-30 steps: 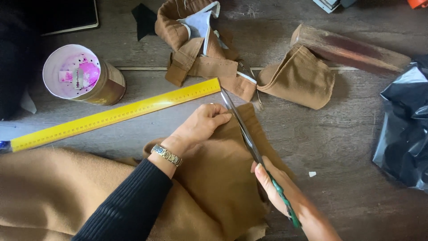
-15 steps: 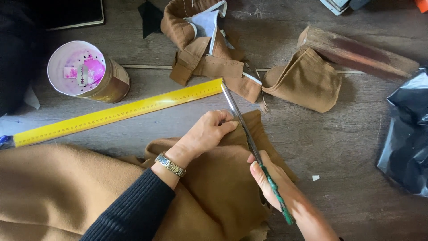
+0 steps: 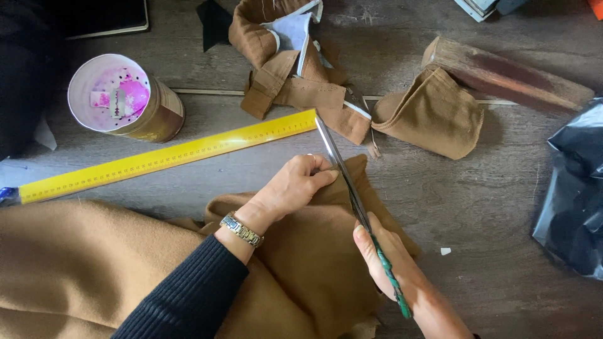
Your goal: Measuring a piece of brown fabric with a yellow ruler, marking it with white chalk, and then cutting it with large tailor scissors.
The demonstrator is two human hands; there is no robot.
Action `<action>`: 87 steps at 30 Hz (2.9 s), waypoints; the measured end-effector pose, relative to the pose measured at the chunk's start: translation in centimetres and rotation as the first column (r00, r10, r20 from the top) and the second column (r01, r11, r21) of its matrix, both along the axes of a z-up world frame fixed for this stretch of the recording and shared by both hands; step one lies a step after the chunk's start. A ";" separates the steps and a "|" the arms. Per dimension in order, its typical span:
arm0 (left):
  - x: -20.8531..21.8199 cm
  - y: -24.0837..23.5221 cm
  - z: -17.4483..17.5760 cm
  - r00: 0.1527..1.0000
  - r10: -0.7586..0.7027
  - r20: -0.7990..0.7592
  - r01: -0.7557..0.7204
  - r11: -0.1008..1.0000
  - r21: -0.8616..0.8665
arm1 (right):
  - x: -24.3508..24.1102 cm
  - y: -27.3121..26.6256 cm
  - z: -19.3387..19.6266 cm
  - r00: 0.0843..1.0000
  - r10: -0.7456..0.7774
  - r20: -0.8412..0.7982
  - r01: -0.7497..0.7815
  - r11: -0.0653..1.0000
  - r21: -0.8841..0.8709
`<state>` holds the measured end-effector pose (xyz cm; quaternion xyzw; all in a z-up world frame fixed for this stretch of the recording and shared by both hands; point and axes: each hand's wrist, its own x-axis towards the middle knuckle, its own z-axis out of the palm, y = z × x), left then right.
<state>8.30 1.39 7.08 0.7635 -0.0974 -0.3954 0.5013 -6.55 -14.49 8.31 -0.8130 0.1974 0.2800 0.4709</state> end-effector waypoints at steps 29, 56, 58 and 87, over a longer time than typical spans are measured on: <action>0.4 -0.9 -4.0 0.540 -0.311 0.782 -0.098 0.899 0.426 | -6.6 -9.8 -1.0 0.813 -0.543 0.209 0.568 0.662 -0.489; 8.7 -8.6 8.1 0.222 -0.556 0.801 0.055 0.827 0.559 | -8.8 -23.2 -7.3 0.858 -0.150 0.492 0.450 0.683 -0.576; 6.3 -6.9 7.0 0.042 -0.684 0.728 -0.003 0.728 0.685 | -8.5 -22.6 -6.6 0.888 -0.132 0.441 0.404 0.681 -0.610; -15.9 15.1 3.2 0.293 -0.543 0.787 0.080 0.834 0.546 | -8.4 -15.1 -7.7 0.856 0.134 0.499 0.131 0.878 -0.460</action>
